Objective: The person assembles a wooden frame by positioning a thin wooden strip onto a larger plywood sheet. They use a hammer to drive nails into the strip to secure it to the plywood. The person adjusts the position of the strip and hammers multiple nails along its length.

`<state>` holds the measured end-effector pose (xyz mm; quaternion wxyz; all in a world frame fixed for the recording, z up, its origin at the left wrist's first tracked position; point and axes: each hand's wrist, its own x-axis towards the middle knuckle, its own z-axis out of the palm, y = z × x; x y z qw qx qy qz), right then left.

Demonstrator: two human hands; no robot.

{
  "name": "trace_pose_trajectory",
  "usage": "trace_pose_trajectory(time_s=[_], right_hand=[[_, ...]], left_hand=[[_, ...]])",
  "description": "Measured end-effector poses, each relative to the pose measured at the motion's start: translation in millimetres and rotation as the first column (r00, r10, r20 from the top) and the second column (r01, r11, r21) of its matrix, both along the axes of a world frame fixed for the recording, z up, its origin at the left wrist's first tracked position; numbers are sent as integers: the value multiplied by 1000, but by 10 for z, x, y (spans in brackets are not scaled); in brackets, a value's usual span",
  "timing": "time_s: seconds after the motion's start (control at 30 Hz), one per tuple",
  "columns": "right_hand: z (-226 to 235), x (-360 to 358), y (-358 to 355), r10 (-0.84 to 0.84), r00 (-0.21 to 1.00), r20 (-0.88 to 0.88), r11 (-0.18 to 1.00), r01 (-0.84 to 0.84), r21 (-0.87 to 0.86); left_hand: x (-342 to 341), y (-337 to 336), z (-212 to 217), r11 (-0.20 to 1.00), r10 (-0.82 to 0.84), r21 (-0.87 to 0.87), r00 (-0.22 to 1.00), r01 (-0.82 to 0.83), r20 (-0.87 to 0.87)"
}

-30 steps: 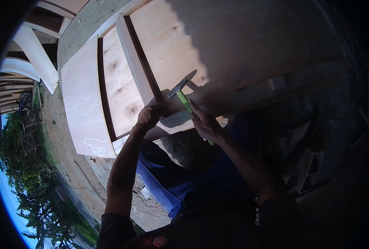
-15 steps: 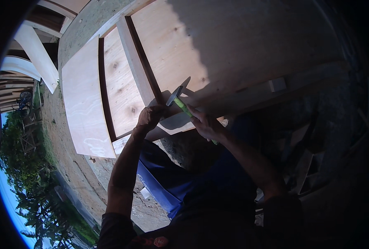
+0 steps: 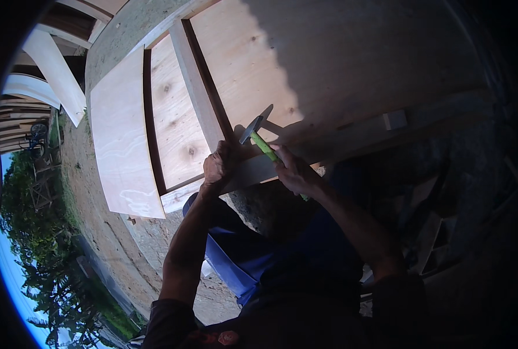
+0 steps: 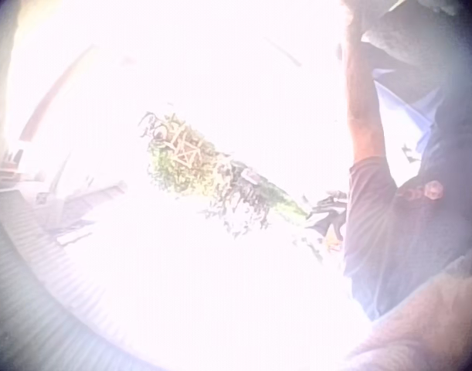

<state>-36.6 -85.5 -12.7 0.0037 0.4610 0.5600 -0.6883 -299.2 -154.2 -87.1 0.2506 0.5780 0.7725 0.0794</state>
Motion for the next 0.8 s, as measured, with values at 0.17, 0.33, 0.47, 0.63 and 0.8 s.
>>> trace_pose_trajectory(time_s=[0.17, 0.33, 0.47, 0.63, 0.8], right_hand=[[67, 11, 196, 74, 997, -11, 997, -74, -15], [39, -89, 472, -70, 995, -70, 997, 72, 38], [-648, -98, 348, 187, 975, -117, 880, -114, 462], [41, -152, 656, 75, 996, -55, 996, -72, 56], [-388, -116, 404, 351, 934, 68, 884, -354, 306]], left_hand=[[-23, -18, -117, 998, 36, -44, 998, -38, -53], [27, -25, -59, 998, 58, -2, 998, -58, -27], [55, 1, -7, 999, 50, 8, 998, -49, -24], [14, -67, -99, 995, 99, -18, 994, -100, -51], [35, -36, -7, 997, 81, 7, 997, -81, 3]])
